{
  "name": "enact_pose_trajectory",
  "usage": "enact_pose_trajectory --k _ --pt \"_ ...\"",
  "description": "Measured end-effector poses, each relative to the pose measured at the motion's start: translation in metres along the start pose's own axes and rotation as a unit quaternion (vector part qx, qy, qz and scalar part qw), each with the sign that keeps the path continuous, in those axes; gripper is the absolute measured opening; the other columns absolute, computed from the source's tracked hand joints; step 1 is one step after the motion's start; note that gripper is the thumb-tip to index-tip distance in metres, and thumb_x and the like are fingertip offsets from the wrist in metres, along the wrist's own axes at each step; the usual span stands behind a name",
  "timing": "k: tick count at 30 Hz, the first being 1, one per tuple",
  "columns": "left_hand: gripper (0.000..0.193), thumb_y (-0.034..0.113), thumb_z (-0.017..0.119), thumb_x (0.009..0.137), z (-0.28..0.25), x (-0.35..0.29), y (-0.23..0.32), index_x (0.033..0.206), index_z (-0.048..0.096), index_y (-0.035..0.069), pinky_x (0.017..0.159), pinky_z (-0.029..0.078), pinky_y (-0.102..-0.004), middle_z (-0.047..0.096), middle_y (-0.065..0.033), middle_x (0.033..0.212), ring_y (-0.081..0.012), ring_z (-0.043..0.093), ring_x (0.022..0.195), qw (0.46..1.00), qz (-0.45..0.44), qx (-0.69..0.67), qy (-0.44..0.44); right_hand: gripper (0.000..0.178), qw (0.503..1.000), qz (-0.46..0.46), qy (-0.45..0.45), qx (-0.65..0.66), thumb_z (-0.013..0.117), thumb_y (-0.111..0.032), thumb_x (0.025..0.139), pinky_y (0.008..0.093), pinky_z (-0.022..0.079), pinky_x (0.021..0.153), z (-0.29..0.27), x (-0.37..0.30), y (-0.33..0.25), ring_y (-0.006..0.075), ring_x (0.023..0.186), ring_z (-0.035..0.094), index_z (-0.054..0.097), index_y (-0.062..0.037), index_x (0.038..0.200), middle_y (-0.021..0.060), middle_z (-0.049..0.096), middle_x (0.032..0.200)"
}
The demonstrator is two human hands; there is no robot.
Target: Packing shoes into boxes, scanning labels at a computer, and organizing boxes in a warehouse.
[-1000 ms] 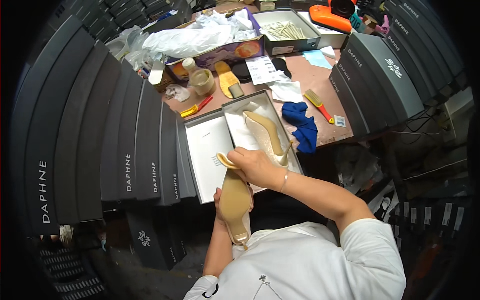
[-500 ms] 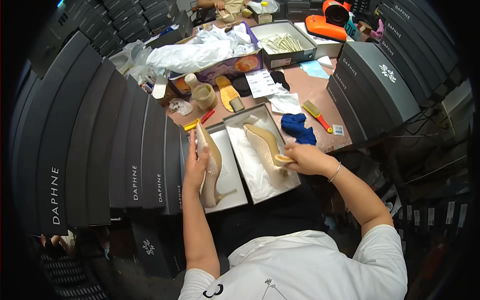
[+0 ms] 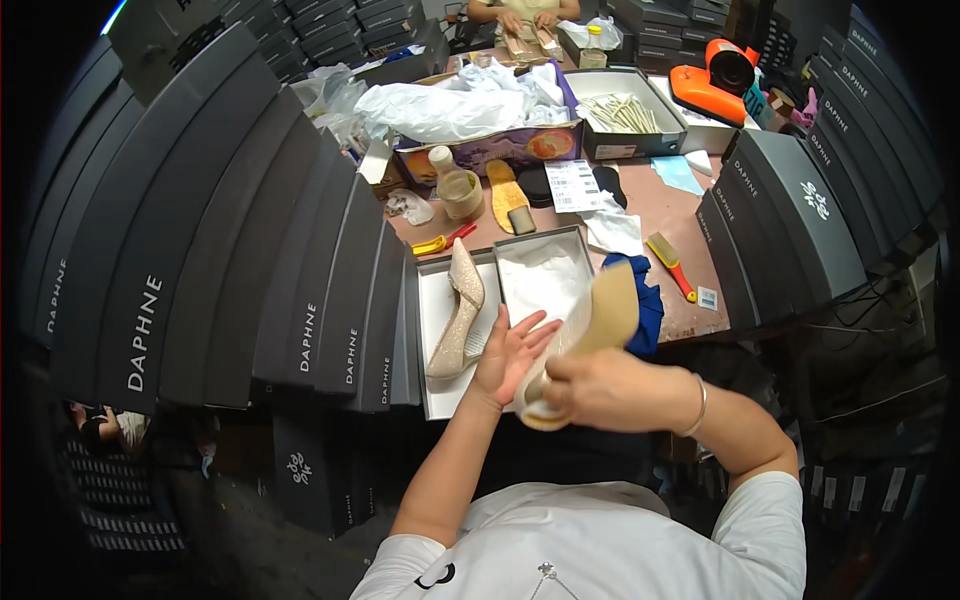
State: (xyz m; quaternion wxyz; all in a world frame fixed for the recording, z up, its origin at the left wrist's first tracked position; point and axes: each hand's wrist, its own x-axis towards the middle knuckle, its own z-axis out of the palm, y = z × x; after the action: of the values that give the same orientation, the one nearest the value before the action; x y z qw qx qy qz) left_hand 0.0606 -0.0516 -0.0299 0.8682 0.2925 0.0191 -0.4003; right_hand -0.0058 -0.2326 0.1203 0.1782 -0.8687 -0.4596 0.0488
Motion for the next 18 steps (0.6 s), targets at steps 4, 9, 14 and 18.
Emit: enact_pose_trajectory --k 4,9,14,18 --pt "0.099 0.075 0.047 0.083 0.027 0.006 -0.008 0.150 0.021 0.006 0.110 0.033 -0.0458 0.034 -0.0265 0.145 -0.0349 0.039 0.133 0.983 -0.155 0.058 -0.076 0.017 0.991 -0.125 0.015 -0.035 0.061 -0.013 0.075 0.0305 0.052 0.058 0.032 0.002 -0.033 0.0200 0.071 0.062 0.060 -0.0026 0.088 0.0084 0.056 0.083" --pt "0.080 0.058 0.052 0.092 0.029 -0.013 -0.021 0.146 0.027 0.004 0.110 0.035 -0.0441 0.038 -0.0233 0.143 -0.0319 0.041 0.132 0.993 -0.096 0.037 -0.062 0.014 0.986 -0.148 0.035 -0.070 0.061 -0.016 0.075 0.0300 0.051 0.056 0.042 0.008 -0.058 0.0174 0.076 0.061 0.063 -0.0029 0.079 0.0069 0.053 0.085" --pt "0.085 0.061 0.051 0.089 0.024 -0.039 -0.009 0.143 0.031 -0.002 0.100 0.047 -0.0464 0.044 -0.0270 0.137 -0.0349 0.053 0.120 0.992 -0.103 -0.020 -0.069 0.013 0.974 -0.196 0.009 -0.115 0.062 -0.018 0.077 0.0282 0.051 0.055 0.054 0.028 -0.079 0.0164 0.073 0.058 0.064 -0.0046 0.075 0.0067 0.053 0.086" --pt "0.081 0.058 0.054 0.088 0.001 -0.058 0.004 0.139 0.035 -0.002 0.088 0.055 -0.0443 0.052 -0.0265 0.125 -0.0328 0.063 0.103 0.982 -0.093 -0.049 -0.154 0.015 0.978 -0.204 0.023 0.037 0.064 -0.017 0.076 0.0313 0.052 0.057 0.049 0.037 -0.078 0.0198 0.081 0.062 0.068 -0.0046 0.083 0.0064 0.057 0.086"
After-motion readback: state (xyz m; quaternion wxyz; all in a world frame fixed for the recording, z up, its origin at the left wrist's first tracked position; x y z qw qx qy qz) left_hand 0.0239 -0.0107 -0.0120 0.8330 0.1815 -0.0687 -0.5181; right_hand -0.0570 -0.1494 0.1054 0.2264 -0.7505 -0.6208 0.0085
